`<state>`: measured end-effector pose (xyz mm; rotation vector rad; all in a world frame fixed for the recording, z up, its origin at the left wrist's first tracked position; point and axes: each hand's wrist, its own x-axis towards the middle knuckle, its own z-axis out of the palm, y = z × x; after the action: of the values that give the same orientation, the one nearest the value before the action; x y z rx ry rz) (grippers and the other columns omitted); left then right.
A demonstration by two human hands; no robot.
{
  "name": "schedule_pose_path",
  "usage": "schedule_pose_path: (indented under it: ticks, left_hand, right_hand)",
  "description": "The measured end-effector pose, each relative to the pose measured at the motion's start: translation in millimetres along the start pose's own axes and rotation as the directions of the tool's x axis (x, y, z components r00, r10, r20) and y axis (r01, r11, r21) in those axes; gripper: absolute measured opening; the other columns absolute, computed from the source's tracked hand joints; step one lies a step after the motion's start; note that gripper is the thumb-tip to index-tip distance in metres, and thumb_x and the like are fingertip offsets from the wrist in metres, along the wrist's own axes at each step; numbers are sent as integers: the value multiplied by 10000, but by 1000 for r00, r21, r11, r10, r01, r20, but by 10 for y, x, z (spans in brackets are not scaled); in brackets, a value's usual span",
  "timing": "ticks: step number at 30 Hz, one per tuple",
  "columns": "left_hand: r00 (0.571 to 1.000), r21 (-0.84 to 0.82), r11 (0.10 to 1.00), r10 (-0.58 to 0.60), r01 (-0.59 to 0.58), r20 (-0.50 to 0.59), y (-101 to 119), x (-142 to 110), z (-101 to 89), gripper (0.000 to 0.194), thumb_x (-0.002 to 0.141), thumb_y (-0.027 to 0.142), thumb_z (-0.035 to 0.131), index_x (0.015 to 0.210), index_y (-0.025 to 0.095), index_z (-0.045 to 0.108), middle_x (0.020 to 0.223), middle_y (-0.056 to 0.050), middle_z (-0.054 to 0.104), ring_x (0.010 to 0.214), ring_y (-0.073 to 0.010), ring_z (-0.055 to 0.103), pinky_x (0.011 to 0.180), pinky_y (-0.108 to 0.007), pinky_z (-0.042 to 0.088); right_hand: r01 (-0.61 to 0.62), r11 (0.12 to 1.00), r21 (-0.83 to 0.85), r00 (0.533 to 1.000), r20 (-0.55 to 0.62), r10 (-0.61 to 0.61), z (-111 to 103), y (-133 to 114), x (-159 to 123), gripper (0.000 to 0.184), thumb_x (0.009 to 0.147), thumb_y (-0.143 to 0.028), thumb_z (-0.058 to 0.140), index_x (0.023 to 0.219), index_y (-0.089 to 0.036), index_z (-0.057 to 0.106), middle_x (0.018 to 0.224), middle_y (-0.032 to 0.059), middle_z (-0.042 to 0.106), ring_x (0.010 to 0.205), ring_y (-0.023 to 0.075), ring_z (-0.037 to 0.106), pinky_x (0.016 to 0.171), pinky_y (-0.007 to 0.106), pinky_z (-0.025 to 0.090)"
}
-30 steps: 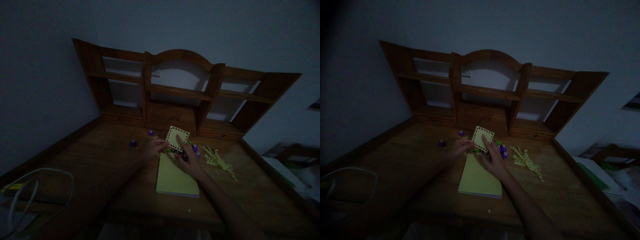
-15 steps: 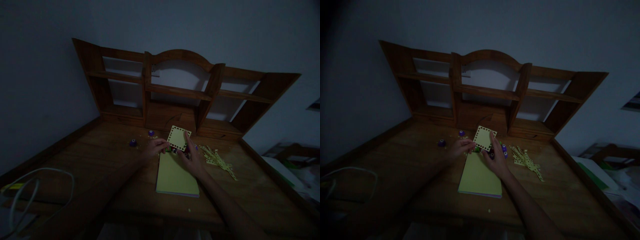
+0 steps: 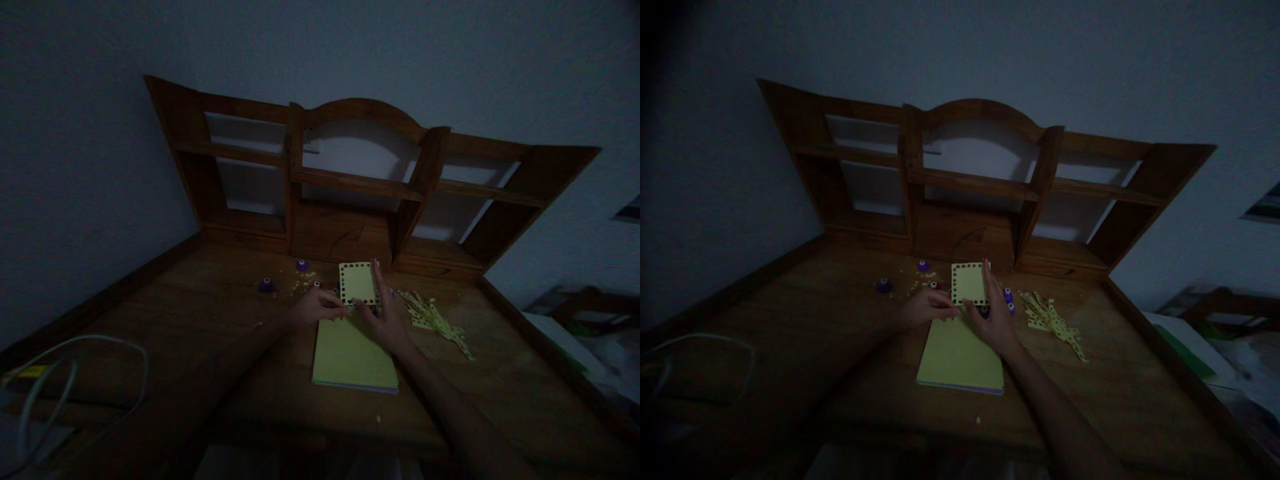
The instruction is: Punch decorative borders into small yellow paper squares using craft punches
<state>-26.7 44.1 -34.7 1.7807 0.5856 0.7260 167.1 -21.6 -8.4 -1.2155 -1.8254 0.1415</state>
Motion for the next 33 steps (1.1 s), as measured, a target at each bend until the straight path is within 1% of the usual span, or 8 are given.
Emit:
schedule_pose_path:
  ticks: [2,5,11,13,17,23,30,33]
  left_hand:
    - [1000,2,1000,-11,11,16,4,-6,10,313,733,416,686,809,114,714,727,-41,631,621,-100,553,583,-211,433]
    - [1000,24,1000,-16,16,-5,9,4,5,318,730,428,688,793,116,701,721,-38,633,634,-106,556,594,-214,426]
    - [990,3,1000,-9,9,-143,14,54,-47,413,814,504,563,695,112,619,618,-7,569,585,-103,522,570,-211,401]
    - [986,-21,1000,2,-5,-166,22,59,-60,394,813,499,569,714,119,604,622,3,556,590,-103,521,576,-208,401]
    - [985,-90,996,14,-30,-171,32,51,-79,337,776,457,633,785,120,624,682,-4,579,627,-107,540,609,-214,418]
    - [987,-110,994,-16,-2,-162,1,45,-101,305,741,415,683,775,112,669,672,-15,611,634,-115,553,613,-219,413]
    - [988,-222,975,-58,25,-142,9,66,-91,281,673,335,755,821,111,672,733,-40,658,638,-120,576,624,-235,438]
    - [988,-250,968,-50,11,-149,23,64,-90,271,678,322,755,820,110,663,702,-34,653,620,-119,583,610,-233,446]
  right_hand:
    - [5,1000,17,1000,-3,-5,12,23,-1,772,875,-386,527,1485,-267,69,1536,52,202,1367,272,290,1075,459,319]
    - [5,999,47,1000,-7,-5,16,29,-2,759,878,-379,521,1483,-280,74,1541,40,182,1367,271,290,1069,471,323]
    - [3,994,113,1000,29,-6,0,-19,-7,761,883,-382,517,1483,-285,58,1535,33,207,1366,265,294,1079,467,314]
    - [0,991,135,999,45,-6,7,-22,-12,776,880,-386,525,1484,-276,50,1535,37,208,1377,259,270,1085,454,309]
    - [-1,987,163,997,70,-11,29,-6,-26,802,876,-391,537,1486,-259,35,1535,56,208,1387,255,246,1093,443,296]
    - [-13,985,170,997,82,-1,52,27,-32,825,864,-407,554,1487,-249,38,1530,70,223,1396,255,219,1112,453,257]
    - [-10,982,186,996,90,-7,58,15,-39,867,844,-405,585,1487,-252,25,1534,74,209,1395,258,221,1120,450,257]
    - [-5,982,189,997,81,-10,51,-5,-36,874,839,-397,593,1487,-251,25,1539,69,193,1396,257,221,1128,448,245]
